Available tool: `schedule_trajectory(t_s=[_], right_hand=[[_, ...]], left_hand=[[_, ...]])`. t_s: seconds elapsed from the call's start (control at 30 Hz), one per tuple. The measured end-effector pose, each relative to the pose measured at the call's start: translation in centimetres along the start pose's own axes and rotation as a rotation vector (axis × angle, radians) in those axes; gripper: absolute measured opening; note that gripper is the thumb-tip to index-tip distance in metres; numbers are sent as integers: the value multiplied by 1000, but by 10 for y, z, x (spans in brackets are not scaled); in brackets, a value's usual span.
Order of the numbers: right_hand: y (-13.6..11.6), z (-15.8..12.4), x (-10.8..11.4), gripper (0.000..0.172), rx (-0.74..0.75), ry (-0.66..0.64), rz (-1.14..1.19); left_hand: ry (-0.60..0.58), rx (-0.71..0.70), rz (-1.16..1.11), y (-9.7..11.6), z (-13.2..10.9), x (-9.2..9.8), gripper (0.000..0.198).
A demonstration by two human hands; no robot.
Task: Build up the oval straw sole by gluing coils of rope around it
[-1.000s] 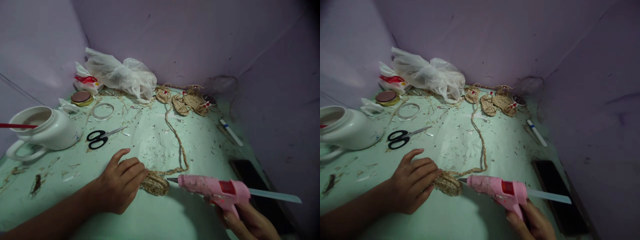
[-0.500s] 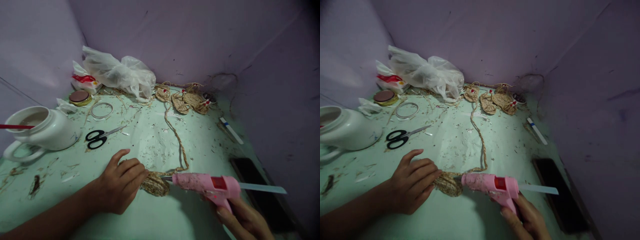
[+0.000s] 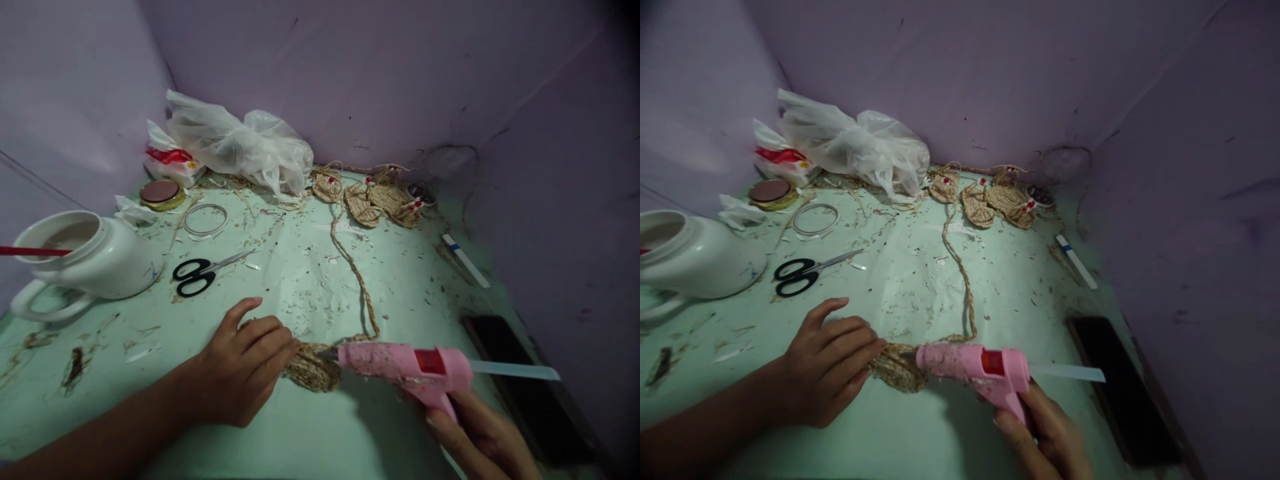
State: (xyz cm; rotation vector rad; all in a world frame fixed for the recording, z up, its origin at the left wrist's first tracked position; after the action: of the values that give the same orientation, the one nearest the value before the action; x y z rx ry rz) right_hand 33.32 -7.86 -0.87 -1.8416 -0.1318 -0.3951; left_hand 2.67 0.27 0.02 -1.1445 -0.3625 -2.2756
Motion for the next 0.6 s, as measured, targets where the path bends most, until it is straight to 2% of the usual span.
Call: schedule_trajectory(t_s=[0.3,0.6], right_hand=[[-3,0,-7,37,28,-12,-20],[2,-2,7,36,5,45,-7]], left_hand=[[3,-7,-26,0,-1,0,27],[19,6,-9,-2,0,1,29]])
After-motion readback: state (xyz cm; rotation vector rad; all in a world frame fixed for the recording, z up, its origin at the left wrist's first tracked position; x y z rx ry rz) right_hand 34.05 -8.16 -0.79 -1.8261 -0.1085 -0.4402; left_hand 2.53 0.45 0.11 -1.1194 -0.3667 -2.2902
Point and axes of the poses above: each hand's wrist, its own z-axis towards the middle knuckle, its own x-axis out of the back of the hand, y = z × x, the point moved 2 cm from there along z, towards the middle knuckle, and after that the axes turned 8 degrees about z, right-handed, at the moved point
